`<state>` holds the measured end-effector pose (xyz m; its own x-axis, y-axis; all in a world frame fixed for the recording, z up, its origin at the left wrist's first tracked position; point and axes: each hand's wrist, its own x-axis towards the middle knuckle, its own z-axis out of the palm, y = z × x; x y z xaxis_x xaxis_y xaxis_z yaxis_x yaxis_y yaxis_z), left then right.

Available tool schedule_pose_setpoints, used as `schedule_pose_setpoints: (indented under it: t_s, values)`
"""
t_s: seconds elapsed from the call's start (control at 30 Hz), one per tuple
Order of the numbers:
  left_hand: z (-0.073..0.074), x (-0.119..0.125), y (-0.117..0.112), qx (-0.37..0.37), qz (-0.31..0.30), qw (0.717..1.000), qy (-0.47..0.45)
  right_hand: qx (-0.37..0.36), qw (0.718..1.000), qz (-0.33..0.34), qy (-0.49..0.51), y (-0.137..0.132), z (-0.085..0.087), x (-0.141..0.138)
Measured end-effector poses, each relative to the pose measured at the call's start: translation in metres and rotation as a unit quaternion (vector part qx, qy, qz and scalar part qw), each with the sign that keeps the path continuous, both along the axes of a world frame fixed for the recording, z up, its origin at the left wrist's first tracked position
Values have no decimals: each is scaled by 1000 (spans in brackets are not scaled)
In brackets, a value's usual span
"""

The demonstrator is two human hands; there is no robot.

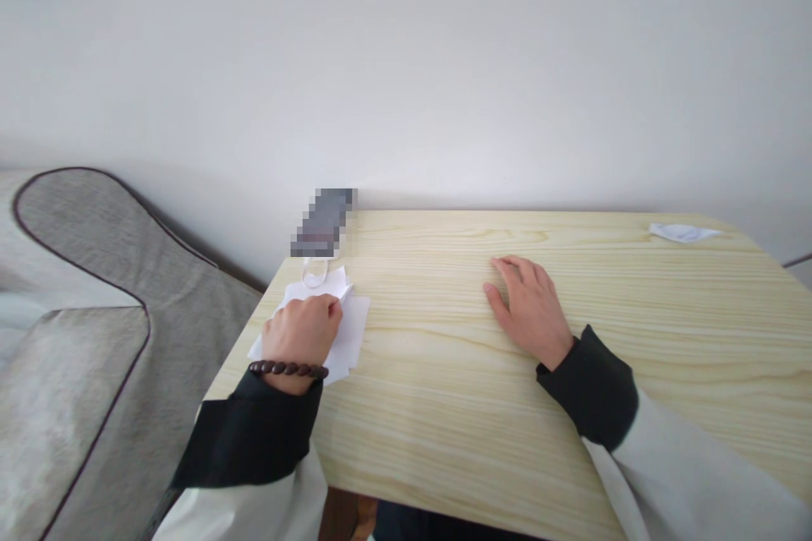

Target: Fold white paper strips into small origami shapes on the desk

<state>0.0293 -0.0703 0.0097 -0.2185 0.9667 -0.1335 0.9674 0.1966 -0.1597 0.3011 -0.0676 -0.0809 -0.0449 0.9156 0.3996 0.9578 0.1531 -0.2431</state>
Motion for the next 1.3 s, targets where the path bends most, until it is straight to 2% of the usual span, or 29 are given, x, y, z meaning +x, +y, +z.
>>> schedule_pose_setpoints:
  t_s: [0.2,0.4,0.53,0.6,0.67,0.7,0.77,0.8,0.93,1.03,1.13,1.23,1.3]
  values:
    - [11,2,-4,22,54,997,-45,9,1000,4,-2,0,-1,1]
    - [13,-2,-10,81,32,992,-91,11,1000,5,0,0,-2,1]
    - [16,1,-18,155,12,984,-88,10,1000,4,9,0,-3,1]
    - [15,6,-23,230,-47,967,-98,19,999,10,26,0,-2,1]
    - [10,17,-25,339,-176,912,-152,32,997,26,62,0,-1,1]
    - [6,23,-24,368,-238,880,-182,36,994,47,88,0,1,0]
    - [-7,41,-18,378,-334,830,-238,34,988,67,138,0,5,-1]
    - [-15,50,-13,354,-358,823,-263,19,983,83,164,-1,8,-2]
    - [-50,89,15,265,-417,782,-381,-67,942,105,310,0,16,0]
    - [-64,108,34,241,-397,779,-421,-84,920,90,372,3,16,3]
    - [-64,116,45,239,-365,777,-454,-58,894,69,440,9,11,7]
    - [-58,119,46,184,-390,758,-489,-36,823,53,564,17,9,12]
    - [-58,120,44,138,-413,729,-527,-22,781,45,622,21,10,16]
